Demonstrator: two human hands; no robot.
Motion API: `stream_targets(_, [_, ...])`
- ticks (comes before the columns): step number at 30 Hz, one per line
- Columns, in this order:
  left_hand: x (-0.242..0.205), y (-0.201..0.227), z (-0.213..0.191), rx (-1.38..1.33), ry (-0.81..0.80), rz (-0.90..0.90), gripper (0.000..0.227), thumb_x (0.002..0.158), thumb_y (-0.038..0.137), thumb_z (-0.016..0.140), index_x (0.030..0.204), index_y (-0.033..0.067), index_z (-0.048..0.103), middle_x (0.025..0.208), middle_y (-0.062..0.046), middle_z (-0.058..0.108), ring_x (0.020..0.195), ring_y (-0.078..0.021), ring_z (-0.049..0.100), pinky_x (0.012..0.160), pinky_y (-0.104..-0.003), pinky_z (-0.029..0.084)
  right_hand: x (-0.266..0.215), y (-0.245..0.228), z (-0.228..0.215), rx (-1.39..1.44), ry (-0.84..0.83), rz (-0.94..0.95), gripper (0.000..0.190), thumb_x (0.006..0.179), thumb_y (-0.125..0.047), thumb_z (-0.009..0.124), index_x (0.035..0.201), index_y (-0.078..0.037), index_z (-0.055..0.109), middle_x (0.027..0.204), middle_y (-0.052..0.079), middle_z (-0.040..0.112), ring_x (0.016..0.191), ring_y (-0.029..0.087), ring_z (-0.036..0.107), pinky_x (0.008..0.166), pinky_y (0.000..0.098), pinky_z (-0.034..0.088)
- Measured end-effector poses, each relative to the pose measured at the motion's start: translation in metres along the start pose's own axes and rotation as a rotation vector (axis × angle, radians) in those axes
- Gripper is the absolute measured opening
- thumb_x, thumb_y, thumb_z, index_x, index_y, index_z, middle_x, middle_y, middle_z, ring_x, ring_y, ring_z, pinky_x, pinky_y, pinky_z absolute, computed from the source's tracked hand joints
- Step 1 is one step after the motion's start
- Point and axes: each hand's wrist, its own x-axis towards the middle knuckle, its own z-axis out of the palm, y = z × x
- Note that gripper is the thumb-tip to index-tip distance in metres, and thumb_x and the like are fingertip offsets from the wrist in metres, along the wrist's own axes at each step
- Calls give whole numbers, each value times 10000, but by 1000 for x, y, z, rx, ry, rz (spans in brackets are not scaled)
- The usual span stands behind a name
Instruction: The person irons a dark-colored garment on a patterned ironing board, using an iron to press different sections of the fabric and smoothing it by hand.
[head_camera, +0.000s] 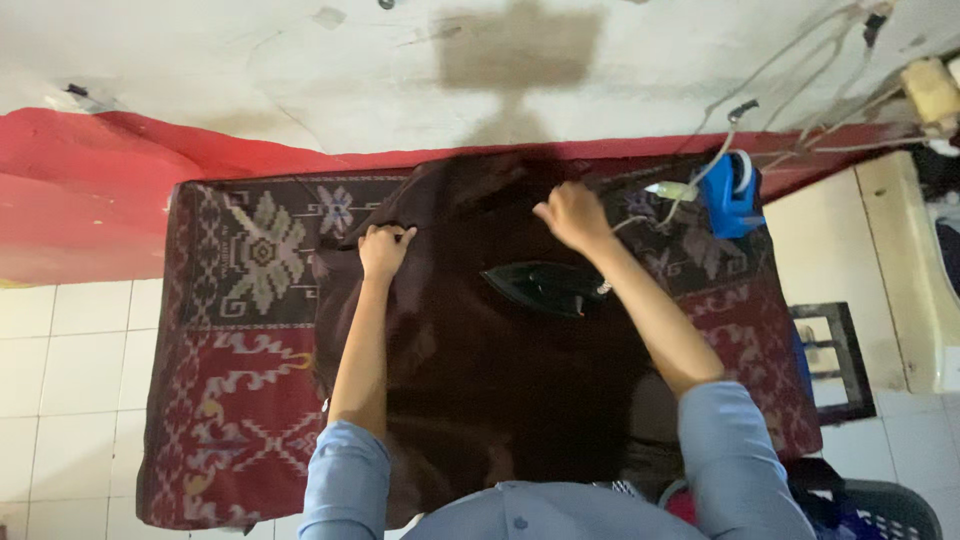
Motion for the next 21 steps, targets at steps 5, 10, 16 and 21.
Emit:
stream_targets(5, [7, -2, 8, -16, -199, -237, 440, 896, 595, 712, 980, 176, 818, 966, -142, 750, 999, -346, 668, 909, -517, 499, -89, -63, 14, 170, -15, -150, 574, 954, -558, 690, 834, 4, 680, 652, 163, 661, 575, 345, 670, 543, 445, 542])
stream_targets(10, [11, 14, 15, 145, -152, -216, 410, 886, 553, 706, 909, 162, 826, 968, -82, 769, 1080, -343, 633, 933, -595, 429, -106, -56, 35, 134, 93, 55, 552, 945, -573, 615, 911, -27, 681, 670, 154, 680, 579, 333, 687, 555, 449, 554])
stream_targets(16, [0, 11, 12, -7, -182, -318, 391, 893, 534, 731, 963, 161, 824, 975, -100, 769, 1103, -347, 632, 981, -575, 419, -86, 30, 26, -7, 225, 334, 571, 965, -619, 635, 892, -61, 726, 729, 231, 704, 692, 408, 709, 608, 496, 561])
stream_targets(21, [1, 15, 15, -100, -155, -436, 385, 889, 537, 732, 986, 179, 833, 985, -108, 781, 1130, -355, 628, 1001, -584, 408, -57, 80, 9, 44, 320, 315, 535, 841, -611, 720, 950, -90, 780, 775, 208, 720, 716, 414, 708, 599, 513, 564])
